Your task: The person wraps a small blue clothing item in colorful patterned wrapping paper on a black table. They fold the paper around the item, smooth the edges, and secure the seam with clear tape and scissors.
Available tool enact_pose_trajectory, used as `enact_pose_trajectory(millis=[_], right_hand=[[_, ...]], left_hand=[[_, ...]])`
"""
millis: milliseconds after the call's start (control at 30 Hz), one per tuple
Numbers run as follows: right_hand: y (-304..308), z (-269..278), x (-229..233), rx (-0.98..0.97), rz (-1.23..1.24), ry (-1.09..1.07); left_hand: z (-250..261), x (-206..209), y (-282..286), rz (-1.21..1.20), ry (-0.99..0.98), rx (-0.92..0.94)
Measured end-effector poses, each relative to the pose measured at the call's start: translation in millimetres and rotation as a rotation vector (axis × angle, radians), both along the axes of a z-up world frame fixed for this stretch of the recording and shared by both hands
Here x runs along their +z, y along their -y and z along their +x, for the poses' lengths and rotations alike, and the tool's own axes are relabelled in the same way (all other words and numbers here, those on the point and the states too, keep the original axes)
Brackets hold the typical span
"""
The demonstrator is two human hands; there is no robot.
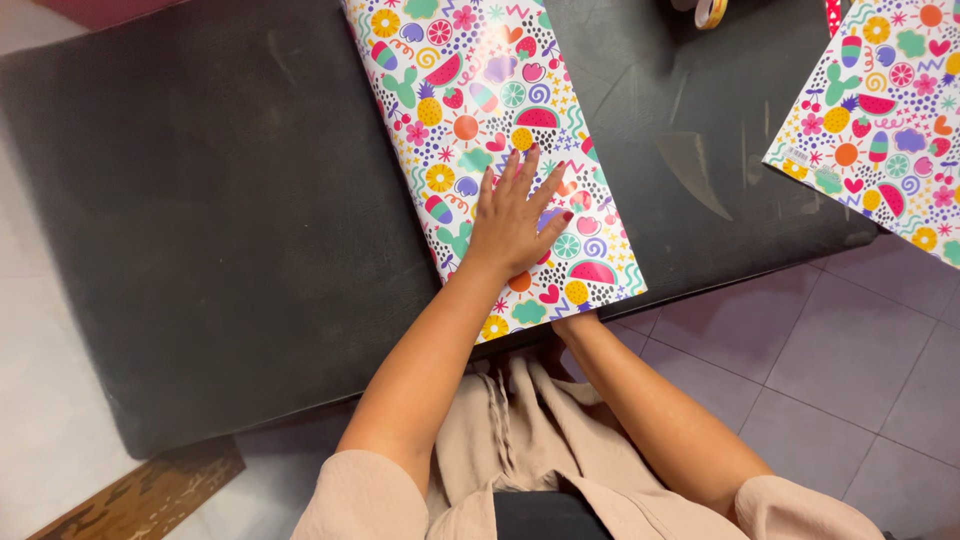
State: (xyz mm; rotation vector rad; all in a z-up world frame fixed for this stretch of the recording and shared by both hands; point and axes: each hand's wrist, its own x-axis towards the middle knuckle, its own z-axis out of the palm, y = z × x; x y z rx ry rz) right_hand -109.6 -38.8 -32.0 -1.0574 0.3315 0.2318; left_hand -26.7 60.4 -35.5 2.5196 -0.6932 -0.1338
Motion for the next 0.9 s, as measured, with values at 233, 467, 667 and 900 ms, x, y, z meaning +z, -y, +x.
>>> enact_pose_trajectory(millis=[233,467,667,900], right_hand=[[3,-8,12,-0.142,0.233,-0.068],[22,-41,-61,-0.281,0.207,-0.159],[37,-70,-121,-0.33,0.008,-0.226],[38,-75,-102,-0.314,0.123,-0.226]], left_hand=[[3,4,2,0.019,-0.002,-0.016],[2,2,0,0.03,0.007,-0.023],[-1,0,1,0.053,0.0,-0.026],[-5,5,2,0.046,0.01,-0.037]])
